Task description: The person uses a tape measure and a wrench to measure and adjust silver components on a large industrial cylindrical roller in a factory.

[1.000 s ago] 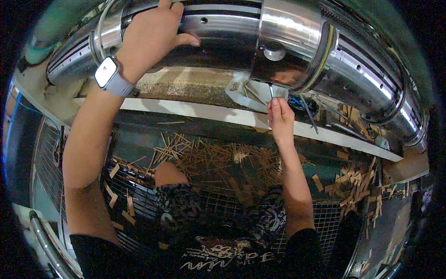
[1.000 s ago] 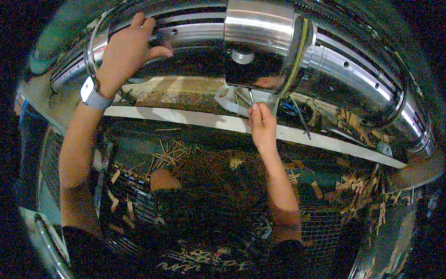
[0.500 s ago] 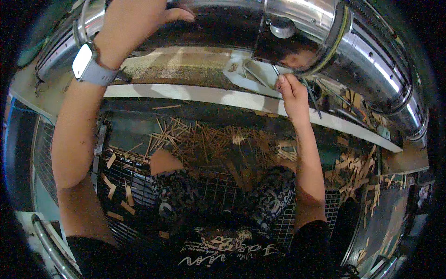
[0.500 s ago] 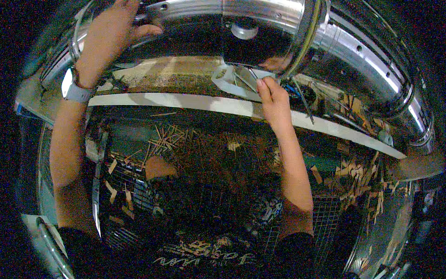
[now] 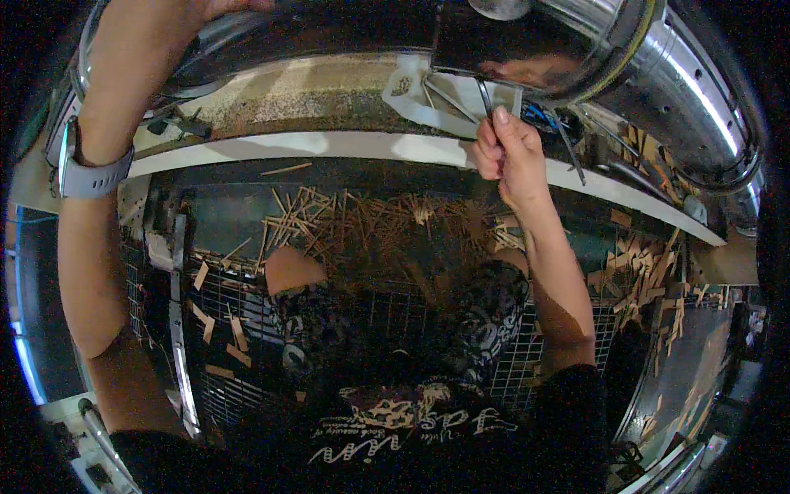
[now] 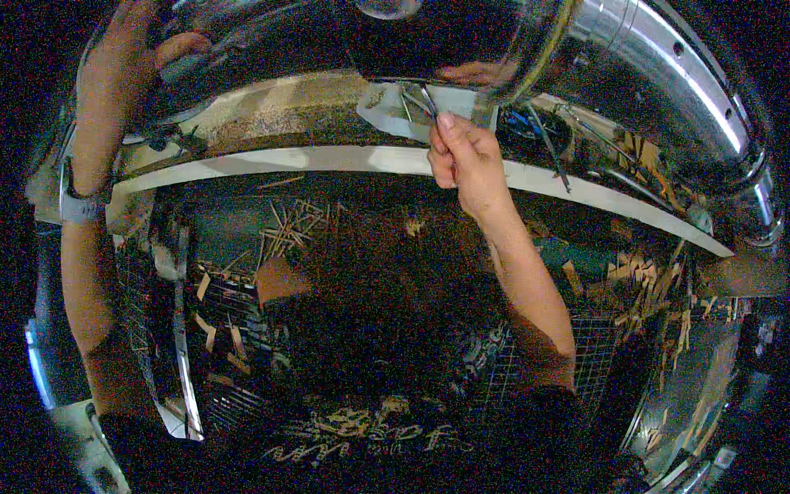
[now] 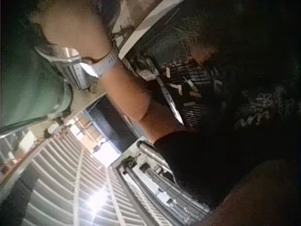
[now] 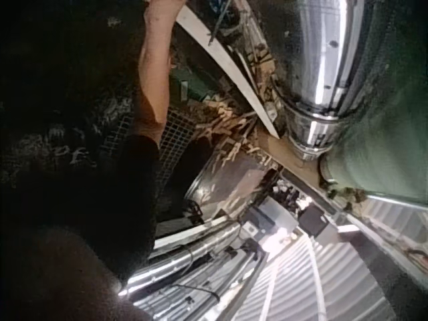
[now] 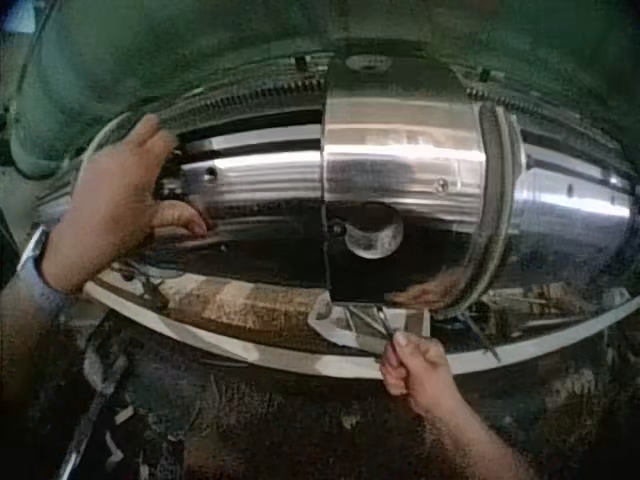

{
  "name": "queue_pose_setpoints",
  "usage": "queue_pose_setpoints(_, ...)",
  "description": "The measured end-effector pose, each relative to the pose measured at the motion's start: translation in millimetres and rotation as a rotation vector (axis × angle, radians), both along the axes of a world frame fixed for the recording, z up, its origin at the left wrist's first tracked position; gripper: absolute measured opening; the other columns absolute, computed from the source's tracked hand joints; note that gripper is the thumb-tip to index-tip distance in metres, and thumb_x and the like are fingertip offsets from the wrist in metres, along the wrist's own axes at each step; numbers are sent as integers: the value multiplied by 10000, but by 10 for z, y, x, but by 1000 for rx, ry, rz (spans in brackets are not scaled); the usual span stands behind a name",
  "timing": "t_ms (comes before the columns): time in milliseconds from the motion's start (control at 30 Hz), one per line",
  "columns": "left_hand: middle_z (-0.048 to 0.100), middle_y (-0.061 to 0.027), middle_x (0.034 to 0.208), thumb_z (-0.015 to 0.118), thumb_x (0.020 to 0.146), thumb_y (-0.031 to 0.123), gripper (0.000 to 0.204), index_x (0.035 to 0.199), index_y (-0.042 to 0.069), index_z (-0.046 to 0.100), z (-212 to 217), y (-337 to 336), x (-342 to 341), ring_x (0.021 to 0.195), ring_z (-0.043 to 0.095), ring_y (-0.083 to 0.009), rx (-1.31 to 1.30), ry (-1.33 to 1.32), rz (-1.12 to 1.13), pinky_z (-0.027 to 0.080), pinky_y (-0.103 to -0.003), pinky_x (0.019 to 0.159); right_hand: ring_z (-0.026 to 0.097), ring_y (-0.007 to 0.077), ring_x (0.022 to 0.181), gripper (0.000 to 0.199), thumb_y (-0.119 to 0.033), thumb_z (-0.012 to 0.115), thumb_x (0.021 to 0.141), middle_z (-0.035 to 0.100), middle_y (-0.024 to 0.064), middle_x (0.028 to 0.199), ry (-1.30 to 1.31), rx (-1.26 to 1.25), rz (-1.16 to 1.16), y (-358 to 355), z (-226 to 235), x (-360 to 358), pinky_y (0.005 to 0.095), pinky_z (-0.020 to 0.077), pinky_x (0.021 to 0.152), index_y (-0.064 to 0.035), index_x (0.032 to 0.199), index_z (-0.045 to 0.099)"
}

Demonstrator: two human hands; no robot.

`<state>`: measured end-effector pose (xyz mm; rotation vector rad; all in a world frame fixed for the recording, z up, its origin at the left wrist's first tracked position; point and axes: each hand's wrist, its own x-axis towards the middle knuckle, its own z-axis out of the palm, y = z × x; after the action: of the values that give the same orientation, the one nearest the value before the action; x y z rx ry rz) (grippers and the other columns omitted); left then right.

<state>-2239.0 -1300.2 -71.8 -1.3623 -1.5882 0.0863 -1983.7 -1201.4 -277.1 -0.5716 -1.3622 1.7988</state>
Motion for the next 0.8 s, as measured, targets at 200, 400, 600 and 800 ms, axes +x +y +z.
queue_pose_setpoints(200,440,-198,941,667,654,486,666,968,-61,452,-32,-79,216,737,526,-363,30,-204,-93,430,-422,605,297,46,379,373,-385,489,890,364,-34,496,-94,30,-12,116,-6,26,206,203,350,-80,678,452)
queue_pose_setpoints(400,464,-218,977,668,662,469,669,991,-77,467,72,-196,394,771,535,-371,-60,-250,67,449,-436,650,310,45,428,356,-382,464,905,372,-45,549,-219,267,-68,138,4,50,195,254,383,-95,696,438)
queue_pose_setpoints(600,485,-208,970,675,638,490,665,974,-56,499,75,-242,317,767,550,-365,-15,-223,-11,460,-428,659,298,47,421,379,-399,464,902,359,-44,512,-242,398,-124,141,3,-6,202,268,388,-99,671,439)
queue_pose_setpoints(800,496,-192,987,644,645,532,688,1013,-28,488,69,-145,231,808,567,-361,-4,-232,-5,476,-421,655,351,80,470,388,-363,463,907,394,-6,518,-315,546,-224,169,-51,29,249,308,439,-56,670,464)
